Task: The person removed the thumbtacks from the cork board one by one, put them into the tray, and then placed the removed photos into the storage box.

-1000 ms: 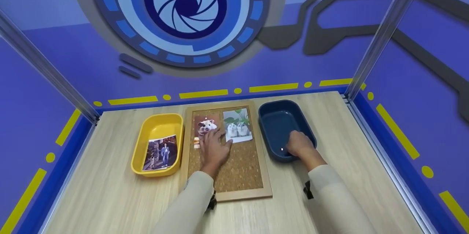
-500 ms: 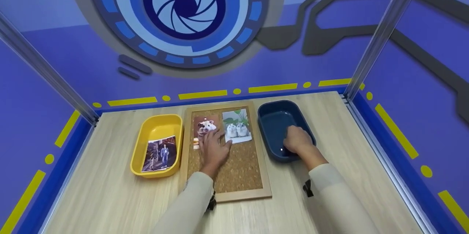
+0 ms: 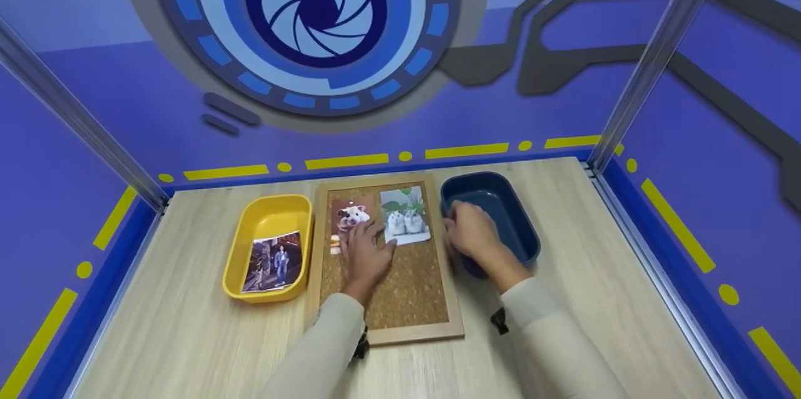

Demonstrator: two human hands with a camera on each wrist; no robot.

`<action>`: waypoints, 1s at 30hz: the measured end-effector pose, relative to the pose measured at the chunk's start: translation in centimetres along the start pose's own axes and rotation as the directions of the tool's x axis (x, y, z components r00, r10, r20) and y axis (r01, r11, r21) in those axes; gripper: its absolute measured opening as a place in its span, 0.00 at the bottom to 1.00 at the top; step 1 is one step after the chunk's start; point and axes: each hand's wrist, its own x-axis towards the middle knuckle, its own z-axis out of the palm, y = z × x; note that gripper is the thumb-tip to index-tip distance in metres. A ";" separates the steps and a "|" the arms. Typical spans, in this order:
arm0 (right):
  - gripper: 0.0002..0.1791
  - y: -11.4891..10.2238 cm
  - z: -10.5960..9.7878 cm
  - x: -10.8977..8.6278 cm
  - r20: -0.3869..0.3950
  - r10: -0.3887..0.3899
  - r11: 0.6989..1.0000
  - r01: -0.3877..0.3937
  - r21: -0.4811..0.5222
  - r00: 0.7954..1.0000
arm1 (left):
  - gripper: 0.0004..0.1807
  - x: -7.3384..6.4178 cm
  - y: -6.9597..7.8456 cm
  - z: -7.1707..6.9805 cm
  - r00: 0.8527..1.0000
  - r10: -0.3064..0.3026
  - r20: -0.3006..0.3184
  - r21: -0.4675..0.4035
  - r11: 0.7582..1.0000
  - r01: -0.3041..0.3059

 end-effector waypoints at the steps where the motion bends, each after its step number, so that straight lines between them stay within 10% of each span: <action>1: 0.06 -0.5 0.3 0.2 -0.011 -0.013 1.000 0.013 0.008 1.000 | 0.25 0.0 0.0 0.0 1.000 0.001 -0.001 -0.001 1.000 -0.001; 11: 0.05 -3.8 4.4 2.2 0.005 -0.003 0.997 0.002 0.082 1.000 | 0.25 0.1 -0.1 0.0 1.000 0.019 -0.017 0.019 1.000 -0.018; 30: 0.48 -3.5 11.2 4.8 -0.009 0.310 0.943 -0.306 0.133 0.951 | 0.25 0.1 -0.2 0.4 1.000 0.013 -0.028 0.020 1.000 -0.013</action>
